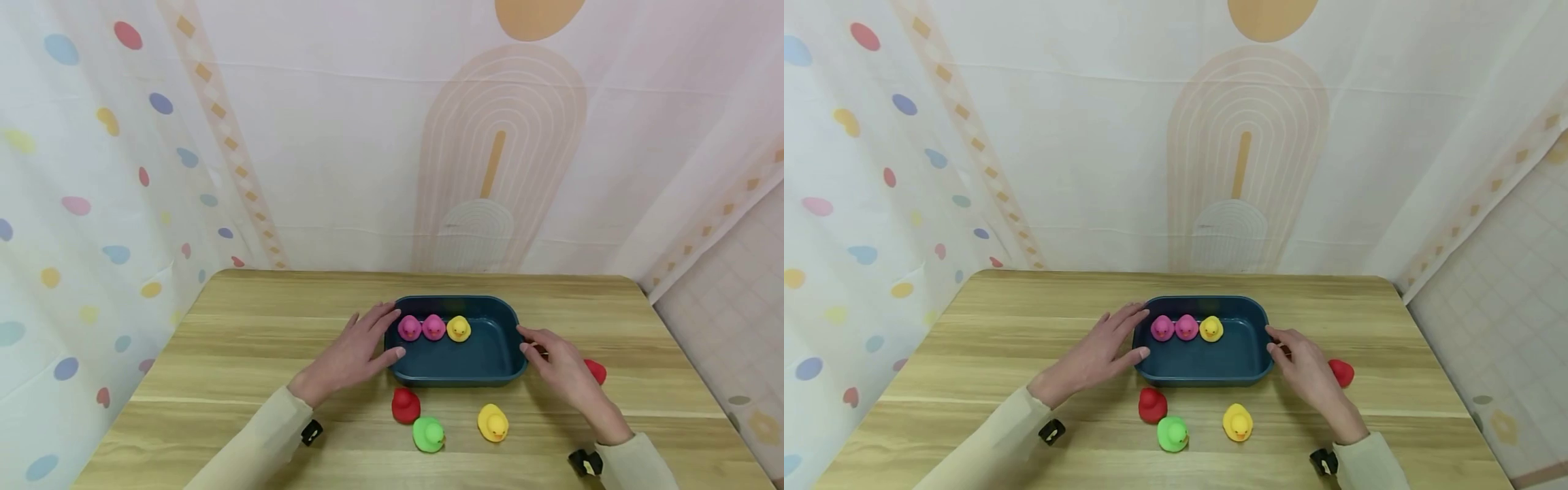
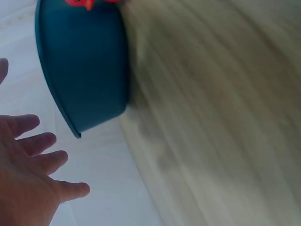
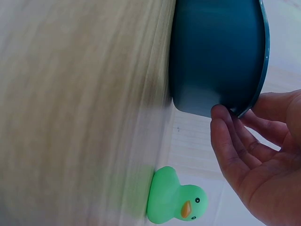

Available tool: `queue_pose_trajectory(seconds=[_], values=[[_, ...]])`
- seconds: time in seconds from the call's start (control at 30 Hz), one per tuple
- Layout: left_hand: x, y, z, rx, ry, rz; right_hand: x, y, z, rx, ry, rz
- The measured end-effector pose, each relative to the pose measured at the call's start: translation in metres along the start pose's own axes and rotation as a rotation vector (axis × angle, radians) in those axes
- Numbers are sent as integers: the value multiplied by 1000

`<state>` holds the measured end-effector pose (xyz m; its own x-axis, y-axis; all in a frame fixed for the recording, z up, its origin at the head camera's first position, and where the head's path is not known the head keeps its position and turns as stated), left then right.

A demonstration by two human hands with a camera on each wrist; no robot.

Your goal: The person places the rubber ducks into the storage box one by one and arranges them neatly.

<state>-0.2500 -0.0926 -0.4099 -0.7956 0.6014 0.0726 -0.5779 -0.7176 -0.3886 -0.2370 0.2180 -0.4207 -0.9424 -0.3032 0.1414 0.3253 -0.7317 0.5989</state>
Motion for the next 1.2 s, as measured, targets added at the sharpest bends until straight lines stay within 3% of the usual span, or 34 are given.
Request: queue_pose_trajectory(seconds=[0.27,0.53,0.8,1.2], values=[[-9,9,-8,41,37,42,0,1,3,-12,8,-1],[-13,12,-9,76,-4,22,-1,11,9,-19,-15,22],[-13,13,-11,62,-22,15,-21,33,12,-45,-74,105],[-14,15,-14,29,-29,22,-49,46,5,-34,-53,52]])
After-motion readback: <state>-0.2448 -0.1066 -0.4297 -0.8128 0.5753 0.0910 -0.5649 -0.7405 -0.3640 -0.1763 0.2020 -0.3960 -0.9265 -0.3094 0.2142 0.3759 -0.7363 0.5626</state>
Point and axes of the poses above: each hand's wrist, its own x-axis towards the middle knuckle, its own z-axis out of the back of the hand, y = z × x, the point moved 9 cm from there along x, towards the middle knuckle, and after that the axes turned 7 degrees about y, right-handed, at the moved point
